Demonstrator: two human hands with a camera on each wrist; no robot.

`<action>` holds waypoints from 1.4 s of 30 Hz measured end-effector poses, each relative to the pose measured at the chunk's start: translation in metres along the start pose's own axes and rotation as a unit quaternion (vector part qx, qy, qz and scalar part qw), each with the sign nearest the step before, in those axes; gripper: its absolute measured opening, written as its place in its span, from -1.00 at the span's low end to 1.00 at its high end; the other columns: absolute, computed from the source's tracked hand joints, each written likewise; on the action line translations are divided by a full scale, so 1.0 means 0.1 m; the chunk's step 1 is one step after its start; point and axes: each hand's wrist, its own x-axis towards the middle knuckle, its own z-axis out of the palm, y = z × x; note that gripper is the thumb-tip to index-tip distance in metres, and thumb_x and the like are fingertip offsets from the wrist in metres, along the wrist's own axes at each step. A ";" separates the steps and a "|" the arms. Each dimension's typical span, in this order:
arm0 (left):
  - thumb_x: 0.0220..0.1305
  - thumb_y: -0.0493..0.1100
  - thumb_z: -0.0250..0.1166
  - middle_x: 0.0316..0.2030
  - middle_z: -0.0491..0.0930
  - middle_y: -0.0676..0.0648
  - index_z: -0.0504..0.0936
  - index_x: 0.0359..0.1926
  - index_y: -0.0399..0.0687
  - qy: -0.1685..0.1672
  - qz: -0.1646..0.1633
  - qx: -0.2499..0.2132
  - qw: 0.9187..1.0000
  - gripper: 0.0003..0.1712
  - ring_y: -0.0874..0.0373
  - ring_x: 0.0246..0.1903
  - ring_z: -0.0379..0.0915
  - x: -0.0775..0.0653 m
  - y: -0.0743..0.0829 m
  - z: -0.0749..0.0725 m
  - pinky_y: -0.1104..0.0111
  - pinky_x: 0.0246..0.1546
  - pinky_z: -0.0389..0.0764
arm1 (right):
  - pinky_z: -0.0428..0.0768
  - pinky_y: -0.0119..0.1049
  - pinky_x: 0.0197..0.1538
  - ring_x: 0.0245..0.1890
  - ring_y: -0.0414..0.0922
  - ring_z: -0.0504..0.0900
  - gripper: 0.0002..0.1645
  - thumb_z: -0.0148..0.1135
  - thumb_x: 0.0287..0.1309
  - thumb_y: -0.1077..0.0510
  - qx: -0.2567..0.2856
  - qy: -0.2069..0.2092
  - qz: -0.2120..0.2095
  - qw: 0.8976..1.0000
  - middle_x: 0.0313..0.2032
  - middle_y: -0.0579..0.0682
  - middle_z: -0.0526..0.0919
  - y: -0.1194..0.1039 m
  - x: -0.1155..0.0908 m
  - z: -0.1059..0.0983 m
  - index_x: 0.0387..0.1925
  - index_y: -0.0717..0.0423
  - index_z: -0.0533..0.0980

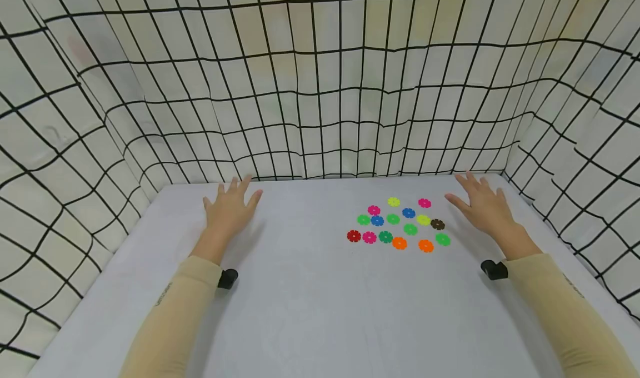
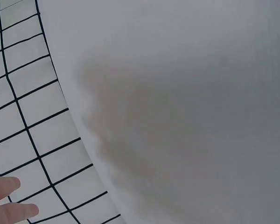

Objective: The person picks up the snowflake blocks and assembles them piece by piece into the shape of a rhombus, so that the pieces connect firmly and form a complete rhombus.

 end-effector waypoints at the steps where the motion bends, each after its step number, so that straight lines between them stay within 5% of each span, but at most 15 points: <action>1: 0.54 0.44 -0.33 0.55 -0.03 -0.38 -0.01 0.65 0.05 -0.003 0.002 -0.001 1.000 -0.11 -0.53 0.48 -0.20 0.00 0.02 0.00 -0.52 0.27 -0.23 | -0.22 0.52 0.36 0.47 0.51 -0.09 0.04 -0.18 0.48 -0.45 -0.001 -0.001 0.000 1.000 0.54 0.40 -0.05 -0.01 0.00 0.00 0.58 0.23 0.03; 8: 0.56 0.41 -0.28 0.53 0.11 -0.32 0.00 0.65 0.10 -0.012 0.022 -0.004 1.000 -0.15 -0.47 0.45 0.03 -0.02 0.17 0.05 -0.46 0.29 -0.03 | -0.03 0.49 0.36 0.43 0.51 0.05 -0.04 -0.18 0.52 -0.39 -0.002 -0.010 -0.006 1.000 0.50 0.44 0.05 -0.07 0.01 0.00 0.57 0.24 0.06; 10: 0.57 0.39 -0.27 0.48 0.22 -0.32 0.01 0.65 0.11 -0.012 0.029 0.004 1.000 -0.17 -0.42 0.36 0.24 -0.03 0.21 0.06 -0.39 0.24 0.20 | 0.03 0.46 0.36 0.42 0.50 0.09 -0.07 -0.16 0.53 -0.36 0.002 -0.011 -0.009 1.000 0.49 0.44 0.08 -0.10 0.01 0.01 0.56 0.23 0.09; 13: 0.57 0.39 -0.25 0.35 0.41 -0.36 0.02 0.64 0.12 -0.014 0.036 0.010 0.999 -0.18 -0.30 0.01 0.57 -0.04 0.27 0.06 -0.12 -0.10 0.54 | 0.10 0.38 0.38 0.43 0.46 0.14 -0.11 -0.13 0.55 -0.33 0.018 -0.012 -0.014 1.000 0.49 0.42 0.11 -0.15 0.01 0.02 0.56 0.20 0.11; 17: 0.57 0.37 -0.21 0.26 0.51 -0.38 0.06 0.64 0.12 -0.023 0.046 -0.005 0.999 -0.19 -0.12 -0.35 0.54 -0.04 0.35 0.08 0.17 -0.50 0.46 | 0.15 0.33 0.39 0.42 0.42 0.19 -0.14 -0.12 0.55 -0.30 0.037 -0.015 -0.014 0.999 0.48 0.38 0.16 -0.18 0.02 0.04 0.56 0.19 0.13; 26: 0.58 0.34 -0.15 0.28 0.54 -0.20 0.11 0.62 0.15 -0.057 0.041 -0.091 0.993 -0.23 -0.32 0.17 0.49 -0.08 0.53 0.17 -0.02 -0.16 0.56 | 0.27 0.38 0.31 0.32 0.43 0.33 -0.18 -0.11 0.57 -0.27 0.086 -0.038 -0.001 0.996 0.38 0.44 0.32 -0.24 0.03 0.07 0.57 0.15 0.14; 36: 0.55 0.37 -0.12 0.05 0.64 -0.19 0.19 0.59 0.17 -0.084 0.044 -0.151 0.984 -0.24 -0.05 -0.23 0.59 -0.08 0.70 0.31 0.18 -0.37 0.54 | 0.48 0.24 0.17 0.18 0.28 0.44 -0.35 0.02 0.58 -0.02 0.181 -0.035 -0.026 0.982 0.26 0.35 0.47 -0.31 0.09 0.18 0.49 0.24 0.25; 42: 0.58 0.31 -0.07 -0.02 0.69 -0.12 0.24 0.56 0.07 -0.108 0.058 -0.218 0.968 -0.27 0.07 -0.27 0.62 -0.10 0.78 0.40 0.14 -0.22 0.55 | 0.51 0.19 0.14 0.13 0.26 0.44 -0.41 0.04 0.58 0.06 0.195 -0.049 -0.026 0.979 0.21 0.34 0.48 -0.32 0.11 0.22 0.46 0.27 0.28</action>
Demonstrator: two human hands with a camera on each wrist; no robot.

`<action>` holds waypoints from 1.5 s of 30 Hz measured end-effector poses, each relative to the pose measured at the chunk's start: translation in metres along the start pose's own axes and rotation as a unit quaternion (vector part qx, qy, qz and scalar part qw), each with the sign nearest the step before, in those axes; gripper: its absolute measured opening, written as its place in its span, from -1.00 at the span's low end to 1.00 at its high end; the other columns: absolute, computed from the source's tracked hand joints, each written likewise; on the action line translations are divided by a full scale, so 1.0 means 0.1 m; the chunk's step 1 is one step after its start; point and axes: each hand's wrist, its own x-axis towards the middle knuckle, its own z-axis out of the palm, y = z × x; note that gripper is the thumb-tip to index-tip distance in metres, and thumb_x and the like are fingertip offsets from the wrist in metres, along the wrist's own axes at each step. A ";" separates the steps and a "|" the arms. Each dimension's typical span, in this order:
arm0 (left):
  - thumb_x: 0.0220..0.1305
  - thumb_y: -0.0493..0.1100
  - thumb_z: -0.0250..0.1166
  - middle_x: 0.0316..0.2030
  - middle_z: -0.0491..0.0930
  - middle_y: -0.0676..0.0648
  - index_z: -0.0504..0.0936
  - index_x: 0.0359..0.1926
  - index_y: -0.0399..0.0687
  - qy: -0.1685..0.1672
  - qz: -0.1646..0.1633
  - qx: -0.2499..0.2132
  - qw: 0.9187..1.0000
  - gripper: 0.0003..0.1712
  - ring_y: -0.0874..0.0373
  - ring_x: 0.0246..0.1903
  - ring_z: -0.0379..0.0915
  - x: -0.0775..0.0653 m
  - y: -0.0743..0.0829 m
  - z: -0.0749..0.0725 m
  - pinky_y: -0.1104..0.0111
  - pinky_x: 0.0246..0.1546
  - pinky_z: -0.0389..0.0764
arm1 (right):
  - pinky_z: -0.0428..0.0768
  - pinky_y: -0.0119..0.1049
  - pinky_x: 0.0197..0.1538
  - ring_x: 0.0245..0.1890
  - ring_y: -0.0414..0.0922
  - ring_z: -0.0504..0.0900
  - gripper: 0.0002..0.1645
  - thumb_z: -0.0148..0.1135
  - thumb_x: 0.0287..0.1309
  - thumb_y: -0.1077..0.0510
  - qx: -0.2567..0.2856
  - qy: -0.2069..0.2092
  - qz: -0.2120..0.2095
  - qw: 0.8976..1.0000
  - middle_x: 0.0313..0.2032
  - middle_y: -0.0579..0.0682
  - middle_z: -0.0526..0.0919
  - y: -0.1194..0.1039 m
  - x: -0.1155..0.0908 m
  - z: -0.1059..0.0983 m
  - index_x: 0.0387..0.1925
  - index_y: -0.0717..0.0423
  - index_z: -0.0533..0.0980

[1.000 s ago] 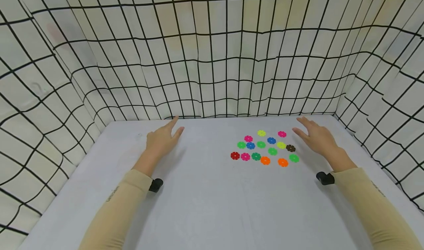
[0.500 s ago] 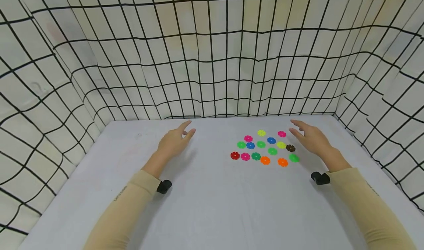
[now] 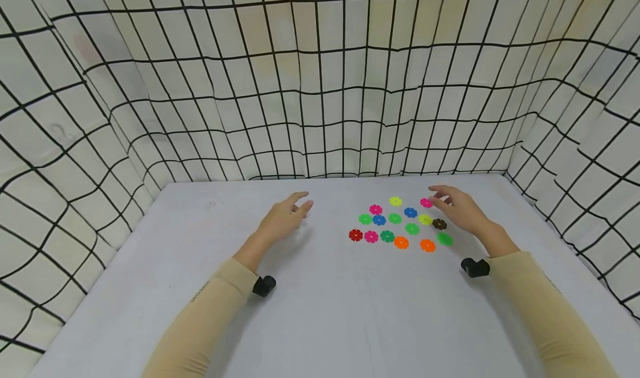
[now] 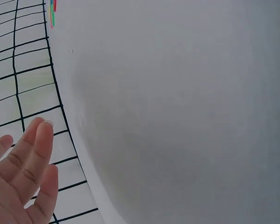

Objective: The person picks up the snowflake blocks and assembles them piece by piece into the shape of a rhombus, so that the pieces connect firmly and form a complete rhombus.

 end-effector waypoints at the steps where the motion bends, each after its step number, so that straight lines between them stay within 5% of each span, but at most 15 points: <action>1: 0.59 0.29 -0.07 -0.01 0.70 -0.12 0.25 0.55 0.05 -0.005 0.001 -0.014 1.000 -0.28 0.08 -0.26 0.64 0.01 0.01 0.02 0.13 -0.18 0.55 | 0.51 0.18 0.14 0.13 0.26 0.44 -0.41 0.04 0.58 0.06 0.003 -0.002 0.003 1.000 0.20 0.34 0.47 0.00 0.00 0.00 0.46 0.26 0.29; 13: 0.60 0.22 -0.04 0.02 0.70 -0.17 0.41 0.44 -0.10 -0.035 -0.011 -0.122 0.992 -0.35 0.02 -0.22 0.69 0.10 0.11 0.17 -0.02 0.10 0.47 | 0.50 -0.04 -0.01 0.05 0.20 0.43 -0.47 0.14 0.51 0.04 0.015 -0.032 0.033 0.999 0.17 0.32 0.49 0.10 0.10 0.06 0.34 0.26 0.44; 29: 0.53 0.05 0.19 -0.04 0.72 -0.09 0.59 0.29 -0.10 -0.086 -0.004 -0.134 0.987 -0.52 0.09 -0.23 0.69 0.21 0.26 0.42 0.07 0.06 0.50 | 0.51 -0.24 -0.19 -0.15 0.06 0.47 -0.52 0.26 0.40 0.08 0.003 -0.094 0.047 0.994 0.04 0.27 0.55 0.12 0.16 0.14 0.22 0.29 0.55; 38: 0.46 -0.05 0.26 0.02 0.69 -0.10 0.63 0.23 -0.13 -0.120 -0.002 -0.139 0.983 -0.57 0.11 -0.24 0.64 0.28 0.28 0.48 0.32 -0.23 0.51 | 0.55 -0.26 -0.19 -0.24 0.00 0.54 -0.53 0.25 0.39 0.16 0.010 -0.110 0.053 0.992 0.00 0.26 0.54 0.11 0.18 0.14 0.22 0.33 0.53; 45: 0.39 -0.12 0.31 -0.04 0.67 -0.08 0.66 0.20 -0.11 -0.146 0.000 -0.129 0.981 -0.60 0.11 -0.25 0.57 0.31 0.34 0.56 0.35 -0.26 0.51 | 0.53 -0.19 -0.13 -0.17 0.07 0.52 -0.52 0.29 0.34 0.16 0.003 -0.114 0.065 0.991 0.00 0.27 0.53 0.11 0.18 0.13 0.20 0.32 0.54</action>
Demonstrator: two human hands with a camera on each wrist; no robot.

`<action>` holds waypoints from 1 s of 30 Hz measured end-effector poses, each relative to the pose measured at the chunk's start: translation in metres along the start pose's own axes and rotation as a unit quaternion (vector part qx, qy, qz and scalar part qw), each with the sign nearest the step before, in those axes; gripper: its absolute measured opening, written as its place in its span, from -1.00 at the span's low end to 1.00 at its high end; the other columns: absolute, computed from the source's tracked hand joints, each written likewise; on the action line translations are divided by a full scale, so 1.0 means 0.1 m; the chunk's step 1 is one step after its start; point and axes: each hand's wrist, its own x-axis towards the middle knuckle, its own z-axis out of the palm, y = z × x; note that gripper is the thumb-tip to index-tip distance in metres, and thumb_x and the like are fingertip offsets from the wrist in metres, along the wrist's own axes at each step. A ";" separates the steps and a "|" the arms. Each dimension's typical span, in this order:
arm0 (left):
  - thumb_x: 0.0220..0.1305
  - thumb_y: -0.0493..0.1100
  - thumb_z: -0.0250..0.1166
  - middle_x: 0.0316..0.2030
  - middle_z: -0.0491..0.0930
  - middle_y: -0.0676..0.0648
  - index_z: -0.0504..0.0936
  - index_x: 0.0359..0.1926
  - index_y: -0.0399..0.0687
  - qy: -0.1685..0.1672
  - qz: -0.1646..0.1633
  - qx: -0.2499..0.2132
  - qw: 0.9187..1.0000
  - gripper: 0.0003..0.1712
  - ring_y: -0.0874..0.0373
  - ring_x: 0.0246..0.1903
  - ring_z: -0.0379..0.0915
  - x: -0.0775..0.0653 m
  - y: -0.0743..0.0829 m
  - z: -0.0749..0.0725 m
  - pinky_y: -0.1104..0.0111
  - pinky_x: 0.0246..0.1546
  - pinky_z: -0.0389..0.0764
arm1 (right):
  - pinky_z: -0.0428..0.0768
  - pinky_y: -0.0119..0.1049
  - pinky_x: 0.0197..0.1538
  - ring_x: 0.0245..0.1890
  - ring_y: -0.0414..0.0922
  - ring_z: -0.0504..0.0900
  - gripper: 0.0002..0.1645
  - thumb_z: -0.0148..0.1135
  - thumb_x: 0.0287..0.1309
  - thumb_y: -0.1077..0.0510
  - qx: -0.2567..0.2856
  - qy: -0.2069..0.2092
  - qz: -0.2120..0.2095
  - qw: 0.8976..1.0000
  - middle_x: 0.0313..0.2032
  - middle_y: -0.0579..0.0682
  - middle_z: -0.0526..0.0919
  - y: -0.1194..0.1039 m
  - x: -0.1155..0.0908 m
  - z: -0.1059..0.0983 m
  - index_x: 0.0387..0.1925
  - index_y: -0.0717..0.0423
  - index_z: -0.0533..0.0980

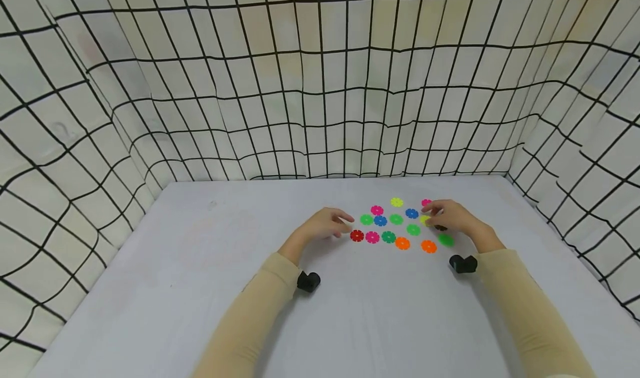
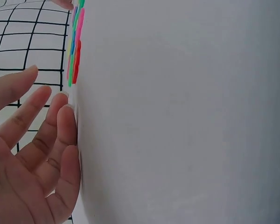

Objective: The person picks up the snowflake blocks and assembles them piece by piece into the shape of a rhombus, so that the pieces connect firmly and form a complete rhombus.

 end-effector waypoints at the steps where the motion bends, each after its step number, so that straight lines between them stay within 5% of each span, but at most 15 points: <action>1: 0.39 -0.13 0.32 -0.06 0.66 -0.08 0.66 0.20 -0.11 -0.005 -0.001 0.003 1.000 -0.60 0.11 -0.27 0.56 0.01 0.01 0.01 0.36 -0.27 0.52 | 0.52 -0.17 -0.11 -0.15 0.09 0.50 -0.52 0.29 0.33 0.15 -0.003 -0.002 0.000 1.000 0.00 0.27 0.52 0.00 0.00 0.00 0.20 0.32 0.54; 8: 0.31 -0.20 0.38 -0.15 0.60 -0.10 0.67 0.18 -0.14 -0.022 -0.003 0.021 1.000 -0.58 0.12 -0.33 0.49 0.07 0.06 0.05 0.39 -0.27 0.52 | 0.49 0.02 0.02 -0.05 0.19 0.43 -0.52 0.29 0.33 0.15 -0.013 -0.014 0.000 1.000 -0.01 0.29 0.48 0.02 0.01 -0.04 0.19 0.33 0.51; 17: 0.26 -0.25 0.43 -0.35 0.54 -0.05 0.72 0.08 -0.12 -0.026 -0.012 0.070 0.997 -0.65 0.15 -0.38 0.40 0.12 0.09 0.10 0.40 -0.32 0.43 | 0.48 0.06 0.08 -0.02 0.19 0.42 -0.51 0.33 0.33 0.14 -0.013 -0.027 0.013 0.999 -0.01 0.28 0.49 0.02 0.01 -0.03 0.18 0.33 0.51; 30: 0.21 -0.24 0.49 -0.38 0.50 -0.04 0.72 -0.03 -0.11 -0.021 -0.015 0.100 0.995 -0.71 0.16 -0.41 0.37 0.13 0.13 0.13 0.40 -0.35 0.40 | 0.50 0.06 0.14 -0.02 0.20 0.44 -0.53 0.33 0.31 0.19 0.000 -0.023 0.019 1.000 0.00 0.31 0.49 0.01 0.01 -0.03 0.13 0.38 0.45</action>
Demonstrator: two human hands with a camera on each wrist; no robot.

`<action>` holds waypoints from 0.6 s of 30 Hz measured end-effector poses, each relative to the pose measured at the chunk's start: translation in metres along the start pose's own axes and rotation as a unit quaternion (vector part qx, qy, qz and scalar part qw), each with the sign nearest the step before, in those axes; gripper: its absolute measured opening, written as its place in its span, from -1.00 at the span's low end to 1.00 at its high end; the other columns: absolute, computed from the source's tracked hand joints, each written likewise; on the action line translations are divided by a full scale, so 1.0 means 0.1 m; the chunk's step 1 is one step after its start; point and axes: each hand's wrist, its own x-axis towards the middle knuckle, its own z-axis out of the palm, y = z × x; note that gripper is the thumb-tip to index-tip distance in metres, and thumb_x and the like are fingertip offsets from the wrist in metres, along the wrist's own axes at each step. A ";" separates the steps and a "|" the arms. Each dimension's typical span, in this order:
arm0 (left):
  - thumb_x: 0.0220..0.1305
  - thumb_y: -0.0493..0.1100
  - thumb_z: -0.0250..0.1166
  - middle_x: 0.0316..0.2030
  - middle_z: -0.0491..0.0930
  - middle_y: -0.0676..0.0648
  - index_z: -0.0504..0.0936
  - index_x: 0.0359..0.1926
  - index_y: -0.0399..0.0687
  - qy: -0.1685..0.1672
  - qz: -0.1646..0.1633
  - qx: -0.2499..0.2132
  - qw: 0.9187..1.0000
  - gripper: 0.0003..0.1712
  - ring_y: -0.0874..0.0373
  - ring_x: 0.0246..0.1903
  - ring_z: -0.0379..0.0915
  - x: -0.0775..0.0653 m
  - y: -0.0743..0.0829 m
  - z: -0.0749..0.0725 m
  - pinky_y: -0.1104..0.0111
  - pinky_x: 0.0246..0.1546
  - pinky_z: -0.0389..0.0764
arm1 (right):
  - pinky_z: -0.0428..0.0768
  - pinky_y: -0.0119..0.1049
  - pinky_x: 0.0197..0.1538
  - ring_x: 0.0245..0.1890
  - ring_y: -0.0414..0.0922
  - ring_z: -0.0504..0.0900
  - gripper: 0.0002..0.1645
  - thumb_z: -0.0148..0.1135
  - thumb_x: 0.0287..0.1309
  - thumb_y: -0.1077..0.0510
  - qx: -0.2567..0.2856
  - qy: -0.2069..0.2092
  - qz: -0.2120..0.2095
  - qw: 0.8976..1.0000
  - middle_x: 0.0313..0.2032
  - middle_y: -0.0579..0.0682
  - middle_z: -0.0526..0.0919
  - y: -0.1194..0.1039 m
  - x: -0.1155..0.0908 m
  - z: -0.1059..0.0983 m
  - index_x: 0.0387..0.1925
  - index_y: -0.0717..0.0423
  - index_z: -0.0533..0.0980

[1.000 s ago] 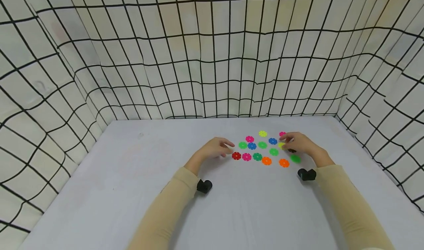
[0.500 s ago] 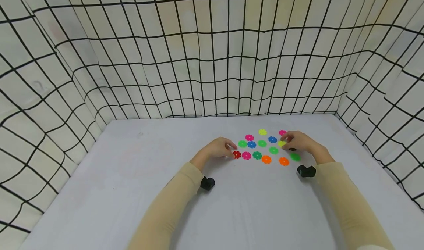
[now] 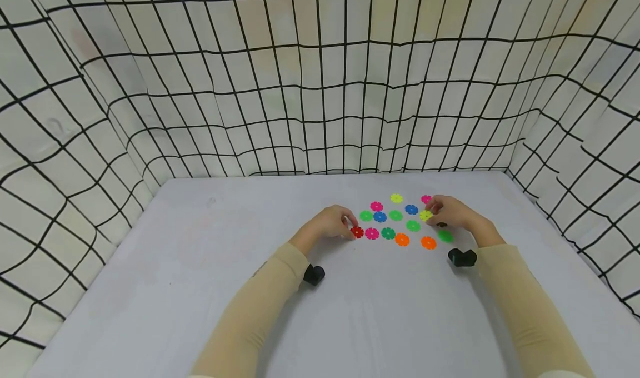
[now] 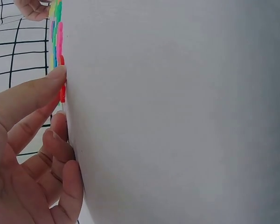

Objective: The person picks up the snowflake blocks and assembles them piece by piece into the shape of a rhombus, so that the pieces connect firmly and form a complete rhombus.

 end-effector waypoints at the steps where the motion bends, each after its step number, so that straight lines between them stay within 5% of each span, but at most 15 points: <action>1: 0.21 -0.25 0.50 -0.39 0.50 -0.04 0.72 -0.05 -0.11 0.001 0.000 0.001 1.000 -0.72 0.16 -0.41 0.36 0.00 0.00 0.00 0.40 -0.36 0.40 | 0.50 0.08 0.15 -0.01 0.21 0.44 -0.54 0.33 0.31 0.20 0.003 0.000 0.000 1.000 0.02 0.32 0.49 -0.01 0.00 0.00 0.13 0.39 0.44; 18: 0.19 -0.14 0.54 -0.25 0.51 -0.06 0.68 -0.12 -0.09 0.001 -0.011 0.046 0.999 -0.71 0.09 -0.23 0.41 0.06 0.07 0.04 0.32 -0.23 0.46 | 0.54 -0.04 0.05 -0.06 0.17 0.46 -0.58 0.32 0.32 0.24 0.026 -0.003 -0.012 1.000 -0.01 0.32 0.49 -0.04 0.00 0.03 0.08 0.36 0.40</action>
